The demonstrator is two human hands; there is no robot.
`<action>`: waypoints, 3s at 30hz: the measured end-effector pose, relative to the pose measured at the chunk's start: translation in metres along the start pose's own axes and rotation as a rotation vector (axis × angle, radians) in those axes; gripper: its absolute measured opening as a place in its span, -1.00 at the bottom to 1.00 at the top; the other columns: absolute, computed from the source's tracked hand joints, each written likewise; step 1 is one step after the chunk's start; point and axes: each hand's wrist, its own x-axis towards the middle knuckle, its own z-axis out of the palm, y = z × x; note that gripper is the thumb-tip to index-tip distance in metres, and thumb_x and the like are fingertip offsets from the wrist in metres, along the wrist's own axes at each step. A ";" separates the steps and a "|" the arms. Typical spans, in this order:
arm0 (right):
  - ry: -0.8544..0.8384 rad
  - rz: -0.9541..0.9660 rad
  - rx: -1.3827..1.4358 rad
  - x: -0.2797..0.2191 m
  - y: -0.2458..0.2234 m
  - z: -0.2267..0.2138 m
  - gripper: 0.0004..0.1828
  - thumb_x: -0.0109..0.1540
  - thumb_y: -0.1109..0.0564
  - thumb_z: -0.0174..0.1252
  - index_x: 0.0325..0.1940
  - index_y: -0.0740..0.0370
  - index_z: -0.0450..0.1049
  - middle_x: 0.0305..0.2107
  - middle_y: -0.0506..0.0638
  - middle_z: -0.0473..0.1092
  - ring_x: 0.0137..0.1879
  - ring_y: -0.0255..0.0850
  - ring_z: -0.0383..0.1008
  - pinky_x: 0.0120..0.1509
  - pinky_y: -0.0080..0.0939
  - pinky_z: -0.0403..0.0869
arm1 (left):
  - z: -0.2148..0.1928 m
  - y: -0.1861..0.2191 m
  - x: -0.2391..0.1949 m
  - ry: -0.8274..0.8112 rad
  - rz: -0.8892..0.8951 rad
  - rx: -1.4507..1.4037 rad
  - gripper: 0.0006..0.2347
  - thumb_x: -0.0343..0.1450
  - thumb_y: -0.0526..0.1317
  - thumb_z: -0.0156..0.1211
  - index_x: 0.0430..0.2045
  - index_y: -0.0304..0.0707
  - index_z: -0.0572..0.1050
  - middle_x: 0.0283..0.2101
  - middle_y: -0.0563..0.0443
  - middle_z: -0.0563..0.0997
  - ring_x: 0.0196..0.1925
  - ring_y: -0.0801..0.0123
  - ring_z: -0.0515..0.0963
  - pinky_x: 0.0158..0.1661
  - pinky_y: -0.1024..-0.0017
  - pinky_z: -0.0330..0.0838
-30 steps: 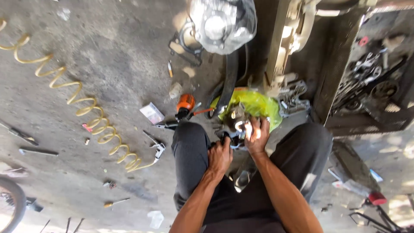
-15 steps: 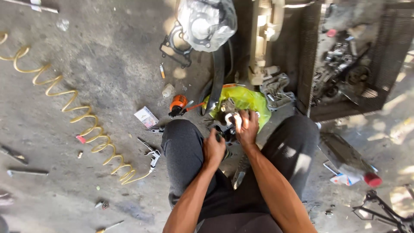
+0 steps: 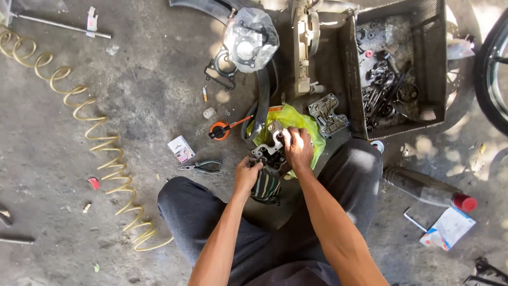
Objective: Inspecting and handling small motorcycle engine components during a repair process
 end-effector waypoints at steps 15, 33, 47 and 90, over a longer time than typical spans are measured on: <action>-0.066 0.043 0.059 -0.002 0.002 0.003 -0.69 0.43 -0.31 0.02 0.01 -0.14 0.43 -0.24 -0.07 0.29 -0.07 0.06 0.48 -0.08 0.23 0.58 | -0.035 0.043 -0.058 -0.097 0.201 0.393 -0.67 0.48 -0.25 0.12 0.18 -0.04 0.50 0.01 -0.33 0.63 0.06 -0.17 0.64 0.13 0.00 0.52; -0.024 -0.030 0.050 0.011 -0.001 -0.005 -0.72 0.41 -0.24 0.06 -0.06 -0.06 0.44 -0.25 -0.03 0.29 -0.11 0.06 0.47 -0.19 0.12 0.59 | -0.005 0.054 0.001 -0.242 0.243 0.882 -0.71 0.42 -0.13 0.11 0.01 -0.11 0.38 -0.35 -0.44 0.66 -0.25 -0.34 0.70 -0.22 -0.10 0.57; -0.129 -0.055 0.092 0.018 0.000 -0.007 -0.67 0.43 -0.20 -0.01 0.01 0.03 0.46 -0.17 0.11 0.34 -0.02 0.16 0.47 -0.02 0.11 0.54 | 0.015 -0.010 0.002 -0.126 0.579 1.056 -0.62 0.30 -0.12 0.26 -0.02 -0.09 0.40 -0.50 -0.09 0.53 -0.63 0.04 0.65 -0.57 0.10 0.56; 0.029 -0.025 0.039 0.001 0.004 0.002 -0.69 0.41 -0.28 0.06 -0.03 -0.09 0.46 -0.26 -0.05 0.29 -0.11 0.05 0.48 -0.18 0.15 0.59 | -0.024 0.041 -0.031 -0.123 0.343 0.718 -0.74 0.44 -0.15 0.16 0.03 0.07 0.47 -0.09 -0.21 0.68 -0.09 -0.19 0.69 -0.10 -0.09 0.56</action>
